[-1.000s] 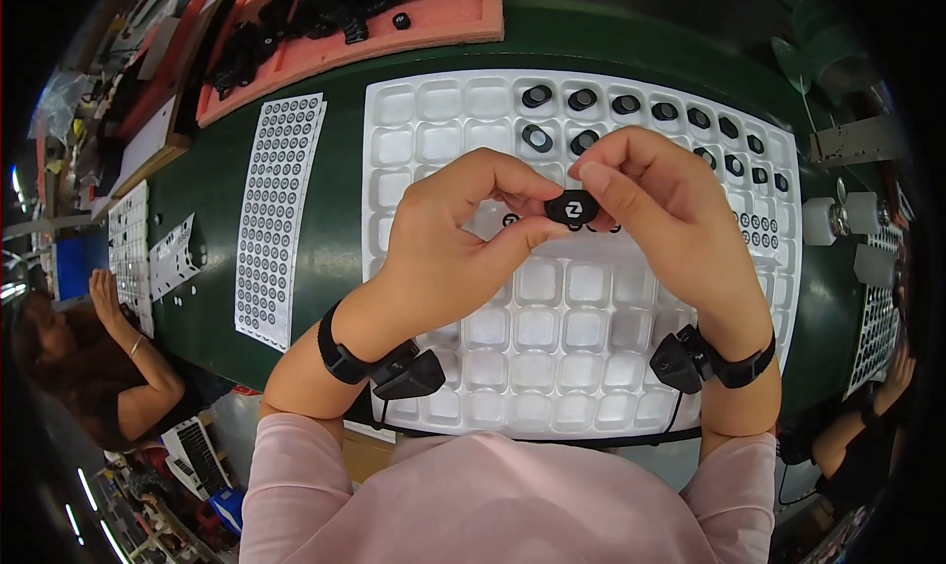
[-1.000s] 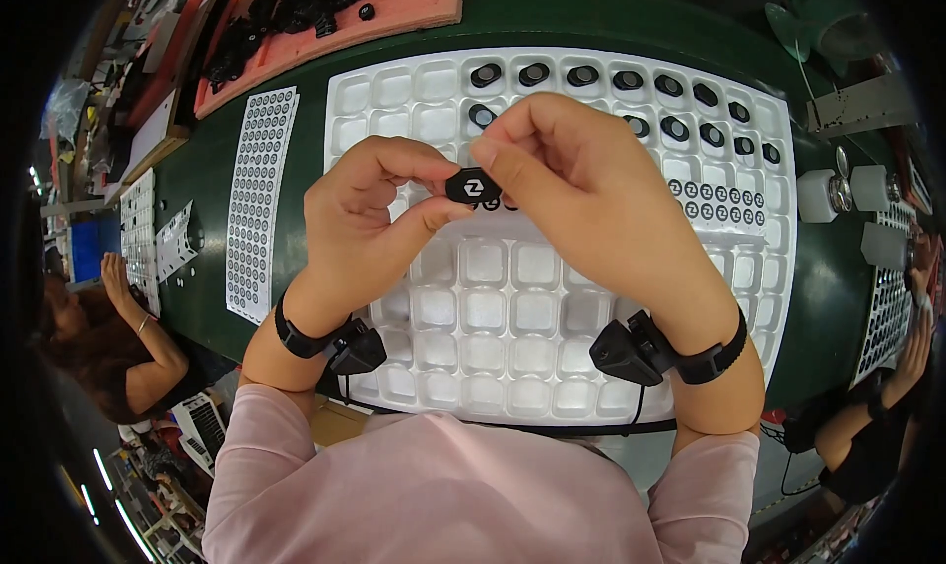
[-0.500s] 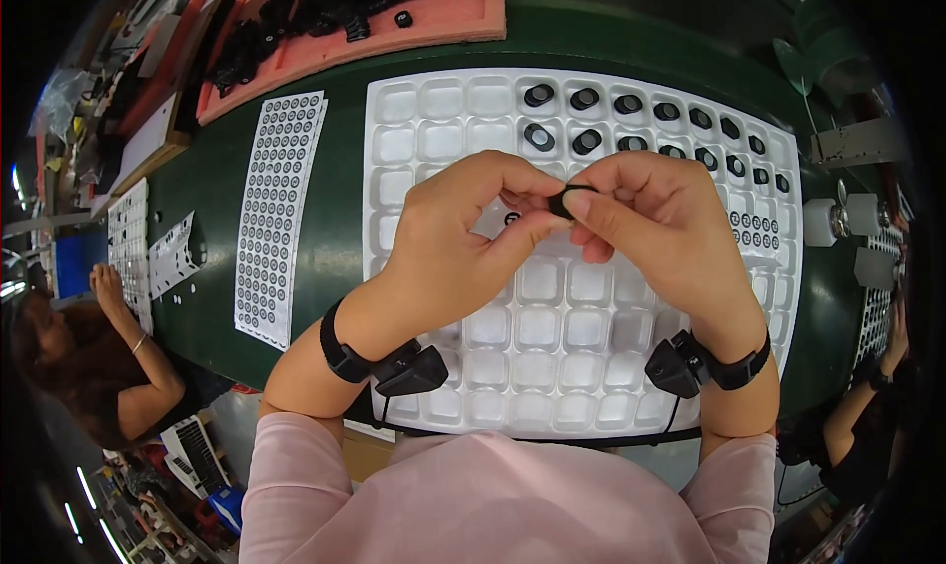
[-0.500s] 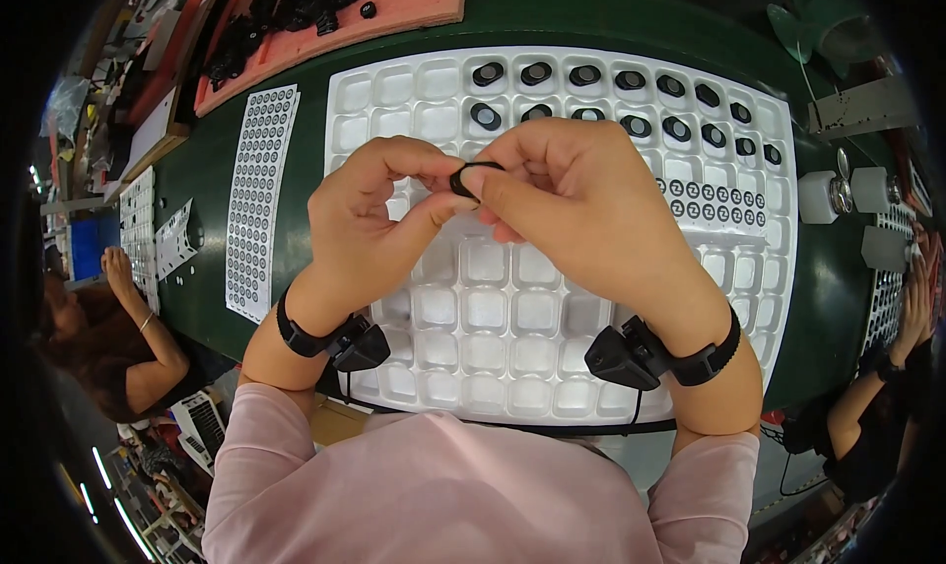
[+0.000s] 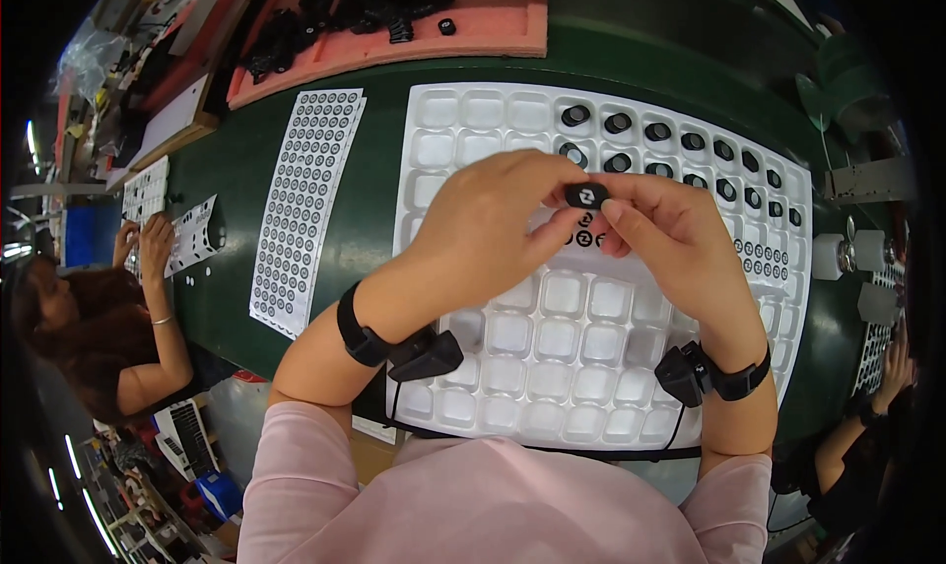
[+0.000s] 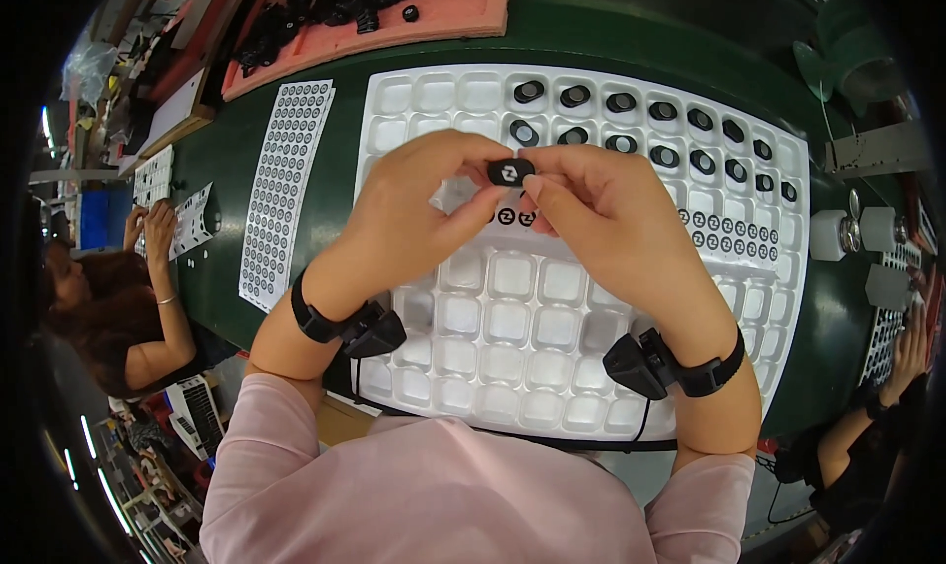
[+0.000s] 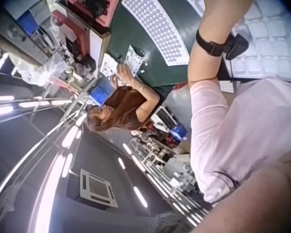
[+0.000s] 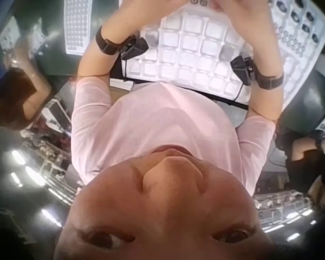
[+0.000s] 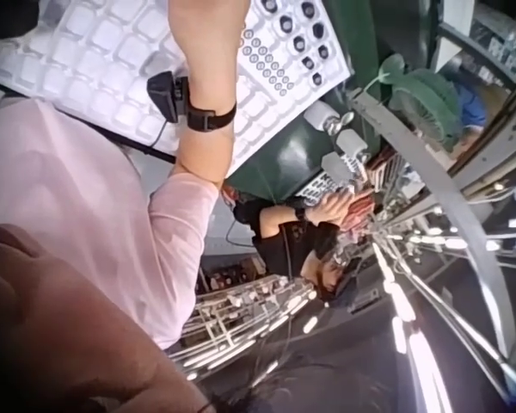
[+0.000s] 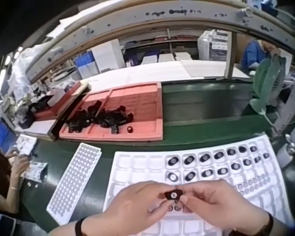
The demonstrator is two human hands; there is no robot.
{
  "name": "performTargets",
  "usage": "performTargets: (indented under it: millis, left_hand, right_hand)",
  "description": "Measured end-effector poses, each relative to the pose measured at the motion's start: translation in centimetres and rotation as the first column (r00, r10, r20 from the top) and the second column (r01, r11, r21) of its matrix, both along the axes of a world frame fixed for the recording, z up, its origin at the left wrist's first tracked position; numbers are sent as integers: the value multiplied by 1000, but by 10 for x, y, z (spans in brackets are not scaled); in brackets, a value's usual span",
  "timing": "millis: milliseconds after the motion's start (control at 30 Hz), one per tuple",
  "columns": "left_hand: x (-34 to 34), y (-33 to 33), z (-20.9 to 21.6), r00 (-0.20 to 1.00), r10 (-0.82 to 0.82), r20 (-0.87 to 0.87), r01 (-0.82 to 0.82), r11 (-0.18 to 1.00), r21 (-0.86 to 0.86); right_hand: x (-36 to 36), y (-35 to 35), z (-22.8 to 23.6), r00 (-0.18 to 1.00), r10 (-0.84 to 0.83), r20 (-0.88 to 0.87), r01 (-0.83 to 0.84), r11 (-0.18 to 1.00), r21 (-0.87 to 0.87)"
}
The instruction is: The person peels a sticker from a sheet, presses it onto a black component, and places the labeled component back into a tray, repeating the process.
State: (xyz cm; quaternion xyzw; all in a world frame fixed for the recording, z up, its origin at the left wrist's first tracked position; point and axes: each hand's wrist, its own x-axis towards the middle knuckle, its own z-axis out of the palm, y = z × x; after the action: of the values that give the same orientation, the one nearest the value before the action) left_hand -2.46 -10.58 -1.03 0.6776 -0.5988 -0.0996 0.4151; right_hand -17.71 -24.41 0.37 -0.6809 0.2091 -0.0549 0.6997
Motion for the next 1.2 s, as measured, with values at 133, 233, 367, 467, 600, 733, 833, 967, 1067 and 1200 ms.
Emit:
performTargets:
  millis: [133, 233, 367, 467, 600, 733, 833, 967, 1067, 1200]
  left_hand:
    - [34, -13, -2, 989, 145, 38, -145, 989, -3]
    - [93, -29, -10, 953, 276, 129, -285, 957, 59]
    - [163, -52, -17, 879, 390, 273, -434, 892, 125]
    - [184, -64, -19, 845, 410, 343, -482, 862, 158]
    - [191, -70, -27, 853, 412, 321, -483, 856, 186]
    - [189, -61, -31, 885, 400, 238, -433, 895, 105]
    - [162, -46, -26, 937, 330, 113, -338, 940, 56]
    - [66, -27, 2, 990, 129, -63, -117, 979, 168]
    - [32, -8, 2, 997, -24, -75, 36, 985, 169]
    - [7, -4, -8, 996, -66, -67, 82, 960, 268]
  right_hand:
    - [-1, -1, -7, 999, -31, 39, 36, 993, -115]
    - [0, 2, -4, 999, 17, 34, -11, 986, -166]
    - [0, 5, 4, 999, 30, 13, -26, 977, -211]
    - [-1, 4, 4, 1000, 17, 11, -13, 966, -257]
    - [-3, 1, 0, 999, -4, 34, 13, 957, -289]
    - [0, 0, 4, 998, -46, 48, 56, 968, -246]
    - [0, -4, 4, 997, -56, 46, 67, 955, -288]
    - [1, -7, -1, 995, -92, 37, 99, 927, -361]
    - [3, -7, -8, 997, -60, 53, 79, 855, -513]
    - [1, -7, -18, 998, 41, 48, 11, 636, -771]
